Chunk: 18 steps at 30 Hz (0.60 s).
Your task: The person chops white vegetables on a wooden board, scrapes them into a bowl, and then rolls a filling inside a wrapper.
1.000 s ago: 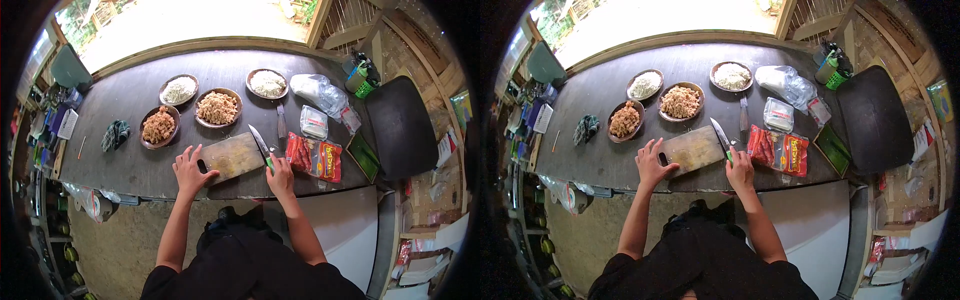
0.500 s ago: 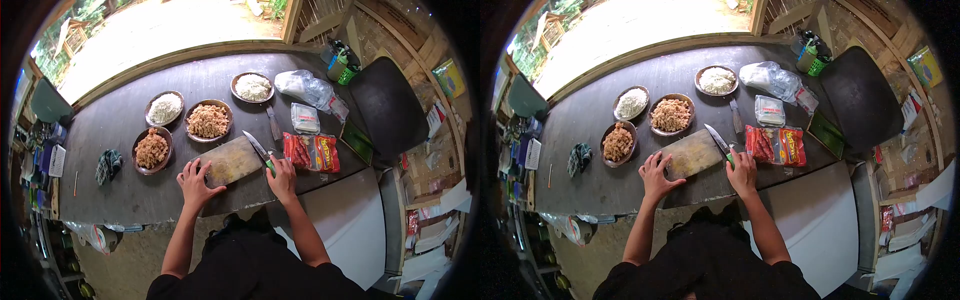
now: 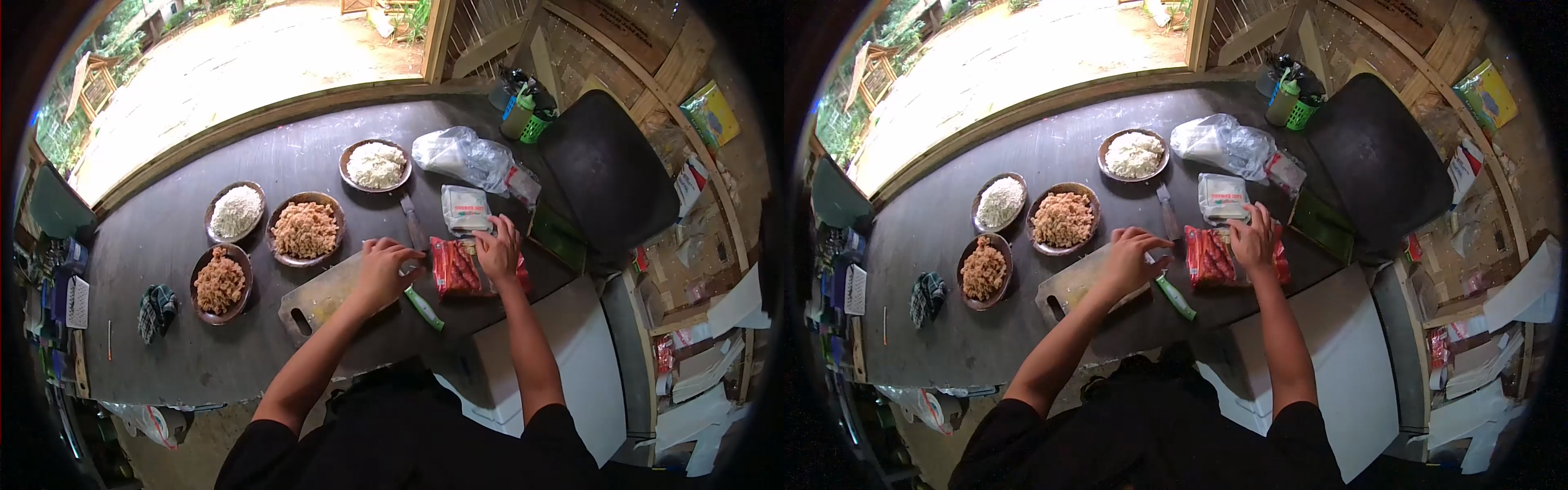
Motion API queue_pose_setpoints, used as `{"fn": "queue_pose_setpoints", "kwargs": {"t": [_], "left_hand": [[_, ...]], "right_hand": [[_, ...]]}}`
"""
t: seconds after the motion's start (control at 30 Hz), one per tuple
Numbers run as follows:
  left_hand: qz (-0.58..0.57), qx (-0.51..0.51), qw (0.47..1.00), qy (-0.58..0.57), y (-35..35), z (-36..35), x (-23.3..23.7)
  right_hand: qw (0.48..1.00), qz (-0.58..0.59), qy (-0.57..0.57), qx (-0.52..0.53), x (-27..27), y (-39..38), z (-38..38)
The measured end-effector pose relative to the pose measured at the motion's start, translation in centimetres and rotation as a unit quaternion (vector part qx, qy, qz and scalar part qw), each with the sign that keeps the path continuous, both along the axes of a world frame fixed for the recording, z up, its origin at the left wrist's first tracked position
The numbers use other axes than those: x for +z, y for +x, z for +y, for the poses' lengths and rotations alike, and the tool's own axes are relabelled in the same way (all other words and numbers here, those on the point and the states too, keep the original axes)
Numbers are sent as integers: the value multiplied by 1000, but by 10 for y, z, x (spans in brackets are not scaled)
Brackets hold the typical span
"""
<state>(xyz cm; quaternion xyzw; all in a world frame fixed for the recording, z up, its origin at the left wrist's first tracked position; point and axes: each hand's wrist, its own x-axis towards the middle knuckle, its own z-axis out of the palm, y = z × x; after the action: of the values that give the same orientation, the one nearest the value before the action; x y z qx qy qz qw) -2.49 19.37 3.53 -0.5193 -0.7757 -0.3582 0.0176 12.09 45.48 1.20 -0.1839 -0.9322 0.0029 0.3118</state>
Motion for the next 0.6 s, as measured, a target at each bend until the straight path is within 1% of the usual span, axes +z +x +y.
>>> {"fn": "queue_pose_setpoints", "kwargs": {"t": [0.03, 0.07, 0.13, 0.17, 0.2, 0.23, 0.27, 0.3, 0.33, 0.47, 0.53, 0.6], "left_hand": [[24, -16, 1000, 2, -2, 20, 0], [25, -14, 1000, 2, -4, 38, -1], [56, -62, 996, -10, -9, 74, -3], [57, -60, 996, -10, -10, 89, -5], [72, -32, 997, -22, -11, 103, -5], [86, -4, 996, -35, -12, 116, -7], [89, -1, 995, -35, -16, 130, -8], [78, 7, 994, -74, -19, 142, -11], [67, 14, 991, -113, -20, 151, -13], [98, 16, 984, -146, -32, 173, -28], [93, 9, 984, -152, -39, 180, -29], [96, 2, 980, -176, -44, 184, -31]], "right_hand": [[999, -21, -34, 4, 0, -5, 11], [999, -20, -34, 6, -1, -8, 21], [996, -63, -28, 49, -6, -16, 41], [996, -52, -1, 74, -17, -23, 54], [996, -51, 0, 75, -16, -25, 58], [994, -70, -6, 78, -15, -27, 61], [993, -89, -13, 82, -14, -31, 65], [992, -97, -16, 83, -13, -32, 68], [992, -97, -18, 85, -18, -33, 74], [982, -109, -68, 137, -24, -36, 95], [979, -102, -87, 155, -21, -36, 102], [971, -119, -119, 171, -20, -36, 106]]}}
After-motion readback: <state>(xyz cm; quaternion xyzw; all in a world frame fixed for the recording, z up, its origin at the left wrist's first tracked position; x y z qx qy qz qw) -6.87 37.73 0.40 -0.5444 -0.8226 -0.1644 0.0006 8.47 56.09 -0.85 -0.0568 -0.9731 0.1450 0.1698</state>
